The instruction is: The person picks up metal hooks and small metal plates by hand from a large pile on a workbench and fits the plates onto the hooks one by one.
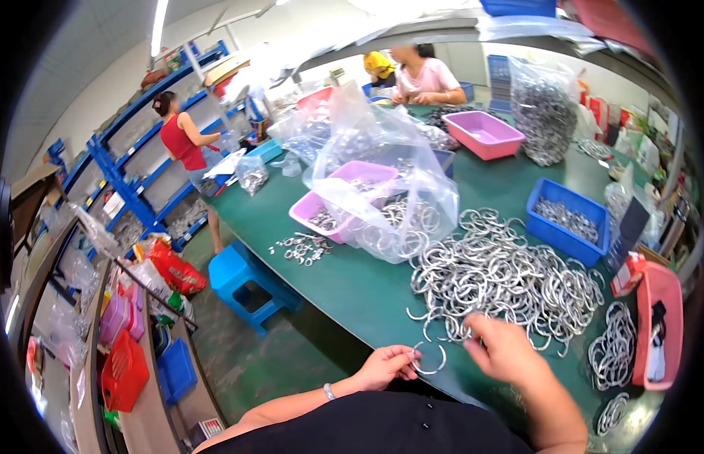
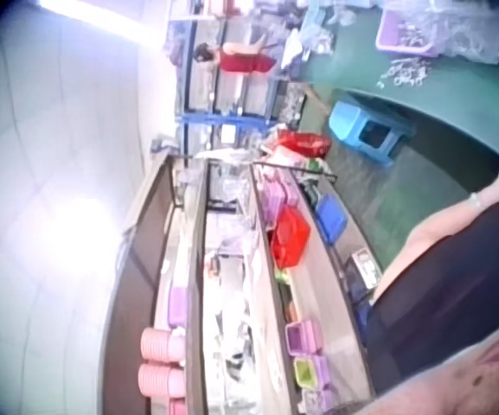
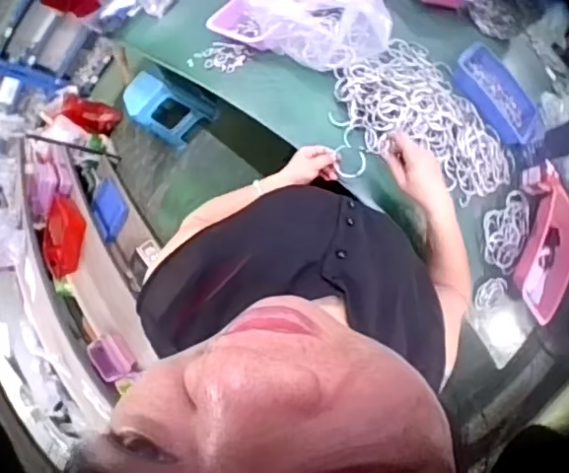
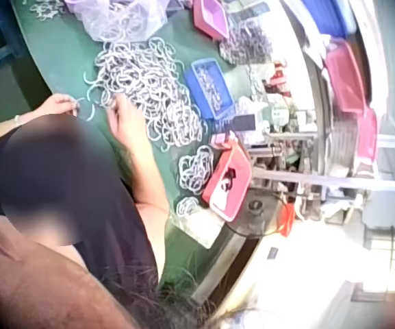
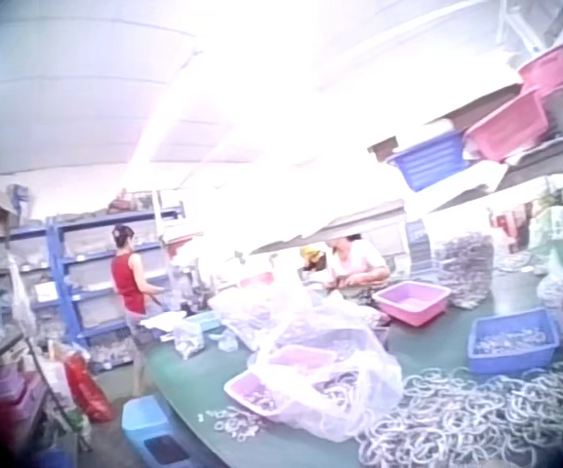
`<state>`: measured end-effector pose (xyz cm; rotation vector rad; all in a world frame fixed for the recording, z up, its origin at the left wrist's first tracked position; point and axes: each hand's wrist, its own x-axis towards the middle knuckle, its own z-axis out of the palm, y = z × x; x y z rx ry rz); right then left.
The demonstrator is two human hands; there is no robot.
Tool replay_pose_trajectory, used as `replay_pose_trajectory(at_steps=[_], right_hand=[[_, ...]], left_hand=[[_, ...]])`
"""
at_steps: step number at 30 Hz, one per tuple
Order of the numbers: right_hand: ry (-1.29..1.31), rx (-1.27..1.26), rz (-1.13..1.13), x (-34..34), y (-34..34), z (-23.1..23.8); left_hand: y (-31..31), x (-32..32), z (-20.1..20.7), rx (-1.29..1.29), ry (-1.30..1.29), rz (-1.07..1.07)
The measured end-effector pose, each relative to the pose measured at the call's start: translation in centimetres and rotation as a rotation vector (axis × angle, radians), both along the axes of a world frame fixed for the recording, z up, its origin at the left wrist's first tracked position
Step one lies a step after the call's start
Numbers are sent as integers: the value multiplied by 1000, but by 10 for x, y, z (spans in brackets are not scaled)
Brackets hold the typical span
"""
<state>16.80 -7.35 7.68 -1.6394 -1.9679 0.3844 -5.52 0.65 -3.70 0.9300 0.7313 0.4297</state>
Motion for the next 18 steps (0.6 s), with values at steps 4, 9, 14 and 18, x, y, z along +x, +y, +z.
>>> replay_pose_trajectory(at_steps=[4,9,14,18], right_hand=[[-438,618,101,-10,-3,83],[-679,1066,225,-40,-31,153],[-602,1104,204,-45,-54,152],[-571,1097,138,-37,-68,150]], left_hand=[[1,1,8,-22,-5,42],[6,-6,17,36,-47,104],[6,-17,26,17,-113,191],[5,-16,40,50,-126,214]])
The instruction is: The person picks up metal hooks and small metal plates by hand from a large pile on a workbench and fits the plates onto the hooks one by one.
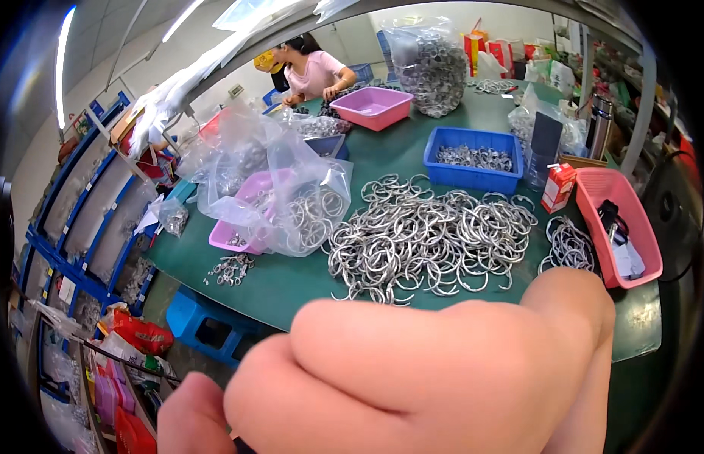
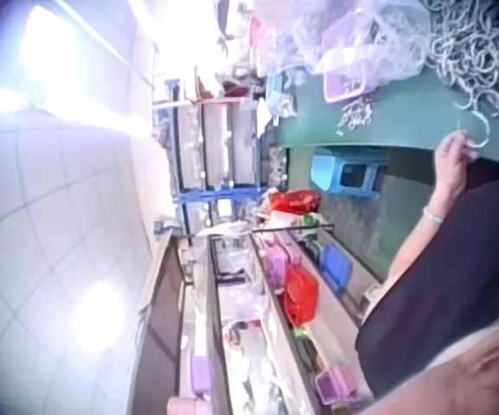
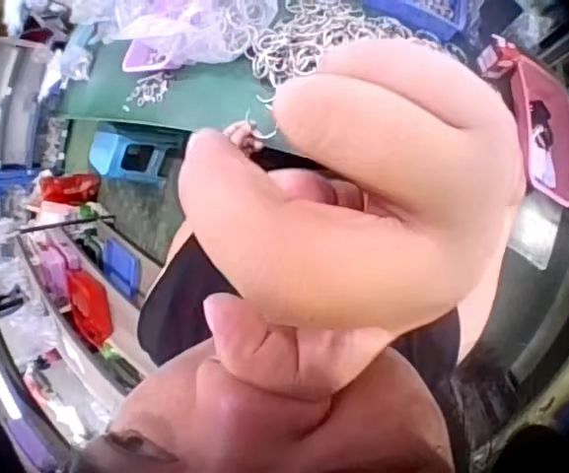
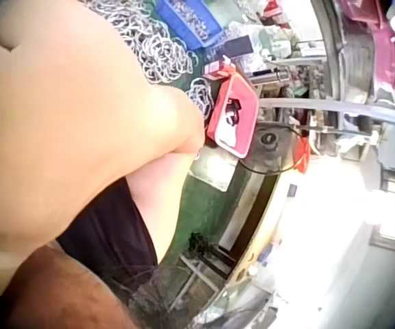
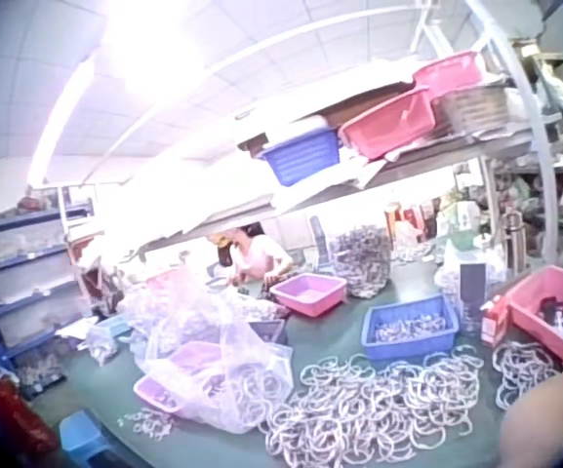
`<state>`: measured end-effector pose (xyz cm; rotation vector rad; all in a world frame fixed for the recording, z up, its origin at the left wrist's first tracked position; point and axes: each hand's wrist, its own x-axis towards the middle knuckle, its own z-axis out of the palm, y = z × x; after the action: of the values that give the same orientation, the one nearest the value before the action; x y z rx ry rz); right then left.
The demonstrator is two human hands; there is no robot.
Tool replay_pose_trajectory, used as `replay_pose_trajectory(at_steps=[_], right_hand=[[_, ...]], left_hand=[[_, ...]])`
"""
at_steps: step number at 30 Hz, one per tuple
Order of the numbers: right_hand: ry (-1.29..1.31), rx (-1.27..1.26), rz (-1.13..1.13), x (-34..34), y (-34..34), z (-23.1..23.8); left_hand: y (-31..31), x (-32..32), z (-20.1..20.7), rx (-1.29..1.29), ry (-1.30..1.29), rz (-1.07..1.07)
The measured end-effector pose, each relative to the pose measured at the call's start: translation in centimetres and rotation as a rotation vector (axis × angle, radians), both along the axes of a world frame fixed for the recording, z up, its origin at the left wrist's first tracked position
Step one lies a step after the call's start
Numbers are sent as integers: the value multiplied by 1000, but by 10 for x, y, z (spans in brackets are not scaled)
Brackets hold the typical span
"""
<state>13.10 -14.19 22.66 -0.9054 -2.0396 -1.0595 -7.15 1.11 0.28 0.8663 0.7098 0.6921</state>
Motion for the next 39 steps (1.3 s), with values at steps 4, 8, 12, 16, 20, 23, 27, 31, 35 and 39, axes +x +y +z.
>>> replay_pose_trajectory(at_steps=[4,8,12,16,20,23,27,31,35,39], right_hand=[[-18,-5,14,-9,4,1],[16,-21,33,-3,2,-4],[30,-3,-15,4,-10,-6],[8,-12,14,-3,-5,0],[20,-3,-9,5,-11,-2],[21,5,-30,5,-16,-2],[-2,-6,26,-1,-11,-1],[19,-10,-7,8,-17,-5],[-8,-4,13,-2,-11,-2],[-9,-14,26,-2,-11,-3]], left_hand=[[5,2,3,12,-13,28],[2,8,15,18,50,62],[2,13,19,24,60,49],[2,20,28,37,88,44],[-7,26,40,-13,1,82],[-2,24,32,49,51,5],[0,21,27,71,54,20],[-2,26,39,12,47,5],[-1,26,37,33,118,30],[-3,23,37,69,27,-6]])
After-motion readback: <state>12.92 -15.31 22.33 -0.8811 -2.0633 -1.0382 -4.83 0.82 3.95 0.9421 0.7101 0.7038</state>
